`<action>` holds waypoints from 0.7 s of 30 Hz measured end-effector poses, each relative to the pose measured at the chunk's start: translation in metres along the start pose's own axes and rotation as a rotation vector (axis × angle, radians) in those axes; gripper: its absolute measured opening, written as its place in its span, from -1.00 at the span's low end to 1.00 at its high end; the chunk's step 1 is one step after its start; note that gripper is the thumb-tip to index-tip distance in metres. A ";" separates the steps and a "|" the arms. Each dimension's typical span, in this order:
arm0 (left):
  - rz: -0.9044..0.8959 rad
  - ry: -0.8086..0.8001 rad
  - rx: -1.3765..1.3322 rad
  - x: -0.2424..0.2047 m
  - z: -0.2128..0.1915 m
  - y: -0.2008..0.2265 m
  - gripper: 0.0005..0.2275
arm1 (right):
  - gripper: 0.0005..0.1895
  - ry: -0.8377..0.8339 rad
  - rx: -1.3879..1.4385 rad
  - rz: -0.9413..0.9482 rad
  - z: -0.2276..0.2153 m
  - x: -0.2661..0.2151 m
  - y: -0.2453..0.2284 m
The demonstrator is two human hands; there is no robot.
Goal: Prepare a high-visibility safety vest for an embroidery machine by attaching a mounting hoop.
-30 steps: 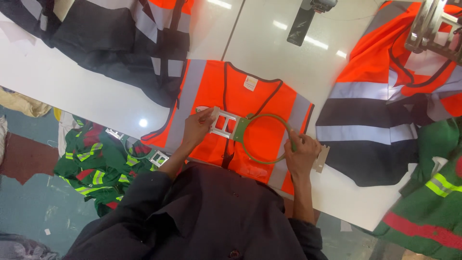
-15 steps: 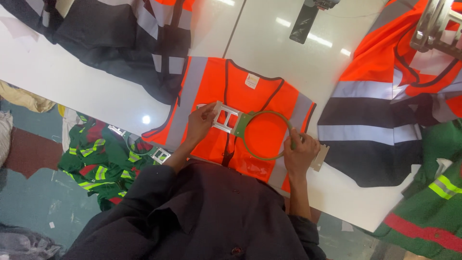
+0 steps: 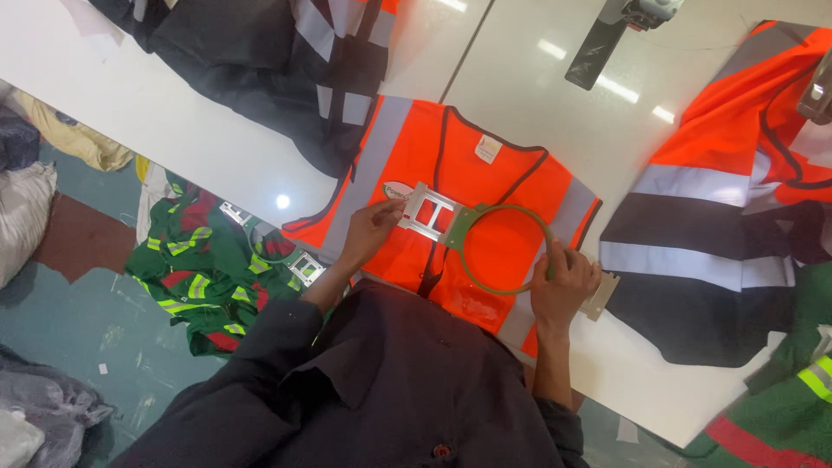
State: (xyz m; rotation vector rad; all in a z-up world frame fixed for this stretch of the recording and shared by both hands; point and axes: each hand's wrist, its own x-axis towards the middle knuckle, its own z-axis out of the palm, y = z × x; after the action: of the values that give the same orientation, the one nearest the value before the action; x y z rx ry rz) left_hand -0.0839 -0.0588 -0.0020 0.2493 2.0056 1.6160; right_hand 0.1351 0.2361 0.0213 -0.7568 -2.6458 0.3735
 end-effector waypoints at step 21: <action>0.483 -0.234 1.176 -0.070 -0.054 -0.022 -0.15 | -0.11 -0.358 -0.089 -0.140 -0.038 -0.169 0.029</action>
State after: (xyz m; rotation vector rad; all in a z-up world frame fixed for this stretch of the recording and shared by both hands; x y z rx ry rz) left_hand -0.0491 -0.1431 0.0048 1.3400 2.5618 0.3596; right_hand 0.2977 0.1728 0.0001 -0.5691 -3.0482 0.3846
